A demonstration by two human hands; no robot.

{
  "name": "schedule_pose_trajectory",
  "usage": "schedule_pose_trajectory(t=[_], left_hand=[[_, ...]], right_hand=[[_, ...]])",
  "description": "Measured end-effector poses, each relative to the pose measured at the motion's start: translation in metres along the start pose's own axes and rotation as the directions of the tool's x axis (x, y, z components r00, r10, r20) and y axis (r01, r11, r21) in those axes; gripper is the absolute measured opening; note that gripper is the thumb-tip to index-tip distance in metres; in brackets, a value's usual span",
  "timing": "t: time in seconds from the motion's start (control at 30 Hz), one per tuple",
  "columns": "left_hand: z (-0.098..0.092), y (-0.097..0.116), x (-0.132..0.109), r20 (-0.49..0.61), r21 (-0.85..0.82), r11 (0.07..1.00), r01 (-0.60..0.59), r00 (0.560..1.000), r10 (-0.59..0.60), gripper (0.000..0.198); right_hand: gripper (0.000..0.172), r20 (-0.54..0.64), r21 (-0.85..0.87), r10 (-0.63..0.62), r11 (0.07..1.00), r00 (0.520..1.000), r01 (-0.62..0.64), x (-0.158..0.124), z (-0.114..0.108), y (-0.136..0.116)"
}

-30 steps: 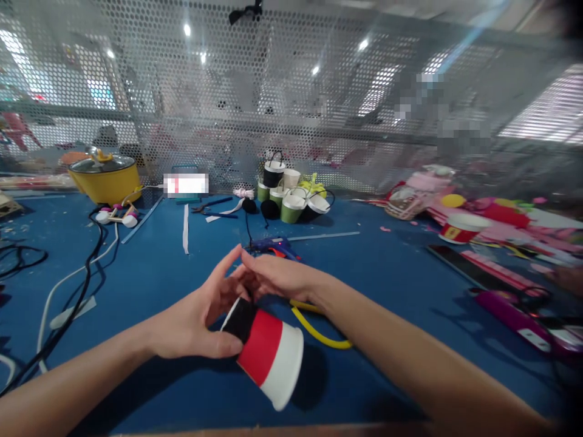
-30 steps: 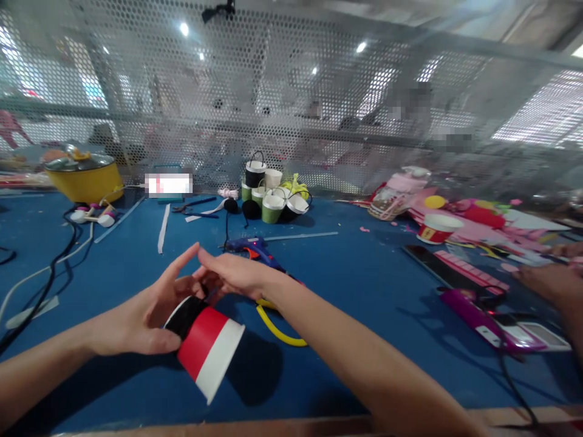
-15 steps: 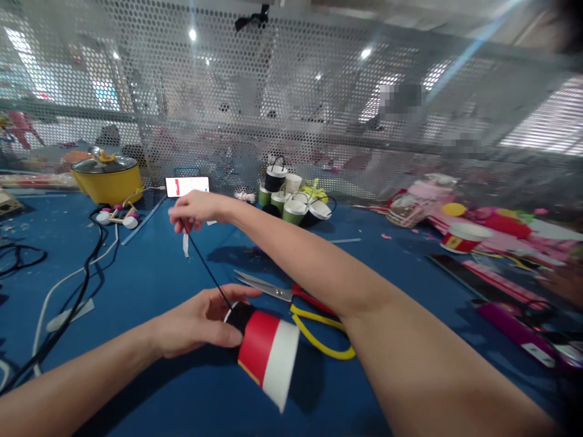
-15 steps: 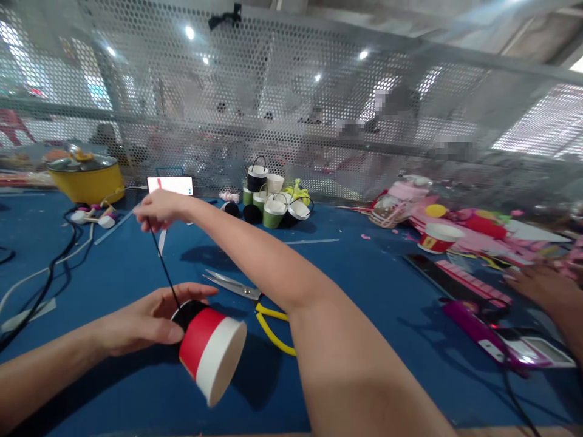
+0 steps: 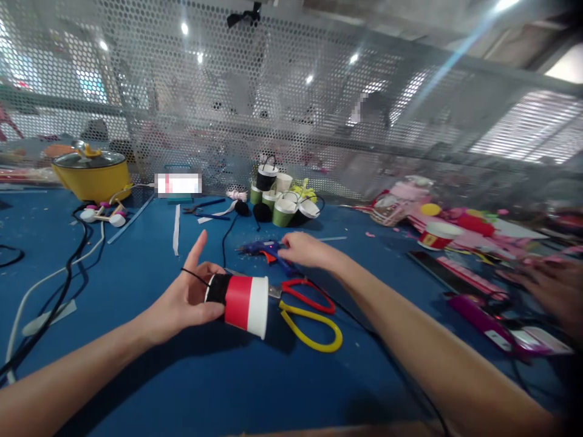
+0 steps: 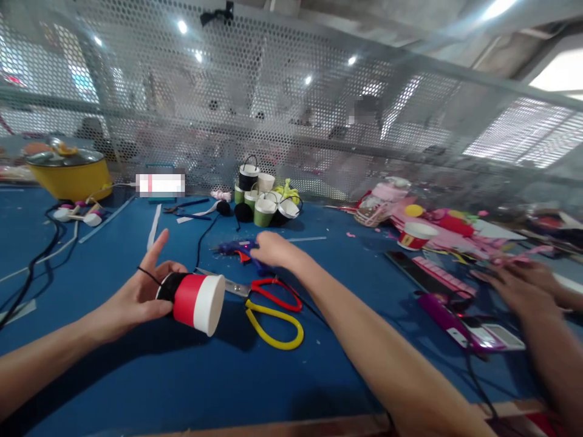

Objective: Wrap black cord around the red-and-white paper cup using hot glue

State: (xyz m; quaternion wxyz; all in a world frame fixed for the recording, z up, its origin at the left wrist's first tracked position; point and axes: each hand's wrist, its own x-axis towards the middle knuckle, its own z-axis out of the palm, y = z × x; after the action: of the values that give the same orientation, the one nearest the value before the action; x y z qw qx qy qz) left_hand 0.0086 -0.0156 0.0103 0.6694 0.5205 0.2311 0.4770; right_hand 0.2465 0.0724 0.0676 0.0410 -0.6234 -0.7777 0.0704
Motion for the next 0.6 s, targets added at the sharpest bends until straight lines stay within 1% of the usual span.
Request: schedule_pose_trajectory(t=[0.07, 0.13, 0.2, 0.23, 0.3, 0.37, 0.43, 0.47, 0.5, 0.53, 0.6], left_hand=[[-0.001, -0.001, 0.0, 0.005, 0.056, 0.998, -0.01, 1.0, 0.01, 0.112], [-0.001, -0.002, 0.001, 0.012, 0.12, 0.992, -0.036, 0.999, 0.034, 0.111], [-0.003, -0.004, 0.001, 0.024, 0.18, 0.981, -0.07, 0.997, 0.067, 0.108], [-0.003, -0.004, 0.0, 0.03, 0.206, 0.975, -0.081, 0.997, 0.077, 0.107], [-0.005, -0.005, 0.0, 0.039, 0.253, 0.963, -0.091, 0.996, 0.084, 0.104], [-0.007, -0.006, 0.0, 0.034, 0.299, 0.95, -0.089, 0.996, 0.083, 0.103], [-0.008, -0.006, 0.001, 0.025, 0.337, 0.938, -0.081, 0.997, 0.077, 0.103], [-0.008, -0.006, 0.002, 0.019, 0.352, 0.933, -0.077, 0.997, 0.075, 0.102], [-0.009, -0.005, 0.002, 0.014, 0.366, 0.928, -0.074, 0.997, 0.074, 0.102], [-0.009, -0.005, 0.003, 0.01, 0.38, 0.922, -0.075, 0.997, 0.077, 0.102], [-0.01, -0.004, 0.003, 0.002, 0.414, 0.906, -0.085, 0.996, 0.093, 0.102]], right_hand=[[0.012, 0.018, 0.027, 0.031, 0.999, 0.999, -0.031, -0.011, 0.018, 0.006], [0.008, -0.007, 0.065, 0.071, 0.995, 0.997, -0.071, -0.011, 0.034, 0.007], [0.005, -0.035, 0.118, 0.122, 0.986, 0.992, -0.117, -0.006, 0.044, 0.007], [0.009, -0.039, 0.153, 0.147, 0.978, 0.988, -0.139, -0.003, 0.046, 0.007], [0.021, -0.033, 0.235, 0.182, 0.957, 0.983, -0.17, -0.003, 0.043, 0.008], [0.031, -0.031, 0.307, 0.196, 0.935, 0.98, -0.177, -0.009, 0.033, 0.008], [0.031, -0.024, 0.397, 0.163, 0.907, 0.986, -0.141, -0.022, 0.021, 0.007], [0.026, -0.006, 0.461, 0.125, 0.881, 0.992, -0.108, -0.029, 0.016, 0.005], [0.02, 0.029, 0.575, 0.062, 0.816, 0.998, -0.067, -0.037, 0.011, 0.004], [0.017, 0.058, 0.661, 0.03, 0.748, 0.998, -0.061, -0.043, 0.007, 0.002], [0.023, 0.109, 0.795, -0.016, 0.602, 0.994, -0.077, -0.054, 0.002, -0.003]])
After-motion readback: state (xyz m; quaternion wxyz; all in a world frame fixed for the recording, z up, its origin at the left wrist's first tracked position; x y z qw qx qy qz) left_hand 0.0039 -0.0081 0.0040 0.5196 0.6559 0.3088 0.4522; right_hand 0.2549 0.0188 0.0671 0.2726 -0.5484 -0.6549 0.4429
